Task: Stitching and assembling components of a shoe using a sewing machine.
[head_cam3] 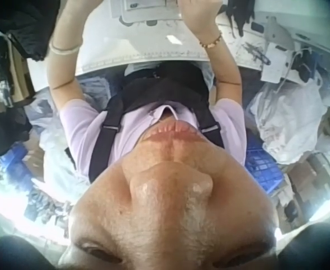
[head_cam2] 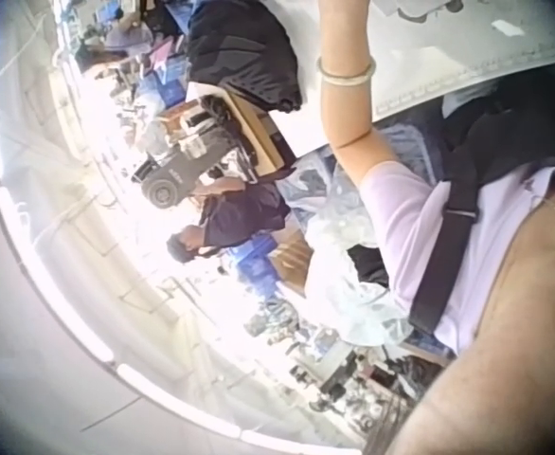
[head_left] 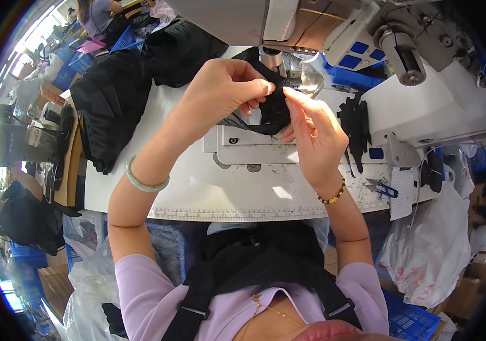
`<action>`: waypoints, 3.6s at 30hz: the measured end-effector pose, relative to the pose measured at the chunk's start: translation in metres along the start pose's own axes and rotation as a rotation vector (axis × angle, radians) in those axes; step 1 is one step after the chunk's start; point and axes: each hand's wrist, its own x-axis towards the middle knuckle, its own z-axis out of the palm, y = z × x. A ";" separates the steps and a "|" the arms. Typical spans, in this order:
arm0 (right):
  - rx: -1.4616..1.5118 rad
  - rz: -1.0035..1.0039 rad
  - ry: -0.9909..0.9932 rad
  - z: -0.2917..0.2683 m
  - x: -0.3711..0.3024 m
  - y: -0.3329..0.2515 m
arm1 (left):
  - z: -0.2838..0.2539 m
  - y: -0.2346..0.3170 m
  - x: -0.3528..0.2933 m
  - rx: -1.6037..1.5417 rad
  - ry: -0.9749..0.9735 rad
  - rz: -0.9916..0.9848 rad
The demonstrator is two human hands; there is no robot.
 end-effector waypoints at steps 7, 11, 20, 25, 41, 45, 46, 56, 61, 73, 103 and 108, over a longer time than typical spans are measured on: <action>0.007 0.010 -0.011 -0.001 0.002 -0.002 | -0.002 -0.010 0.006 -0.024 -0.047 0.089; 0.044 0.089 -0.011 0.000 0.001 -0.003 | -0.004 -0.013 0.006 -0.140 -0.088 0.075; -0.019 -0.064 -0.002 -0.003 -0.001 0.004 | -0.002 -0.014 0.010 -0.335 -0.079 0.016; -0.077 -0.077 -0.014 -0.006 0.000 -0.001 | -0.002 -0.011 0.010 -0.352 -0.097 -0.032; -0.205 0.000 -0.031 -0.005 0.008 -0.015 | -0.005 -0.009 0.024 -0.470 -0.125 -0.123; -0.221 -0.002 -0.044 -0.004 0.010 -0.018 | -0.003 -0.007 0.022 -0.495 -0.096 -0.153; -0.222 -0.002 -0.039 -0.005 0.010 -0.018 | -0.003 -0.007 0.023 -0.513 -0.099 -0.145; -0.233 -0.051 -0.020 -0.005 0.010 -0.018 | -0.004 -0.014 0.024 -0.526 -0.096 -0.117; -0.239 -0.071 -0.030 -0.008 0.008 -0.018 | -0.005 -0.017 0.025 -0.542 -0.140 -0.104; 0.289 0.448 0.085 -0.015 0.015 -0.017 | -0.003 -0.010 0.037 -0.504 -0.093 -0.139; 0.173 0.265 0.127 -0.010 0.004 0.004 | -0.004 -0.020 0.032 -0.571 -0.028 -0.028; 0.200 0.190 0.139 -0.012 0.002 0.001 | -0.003 -0.020 0.029 -0.581 -0.029 -0.011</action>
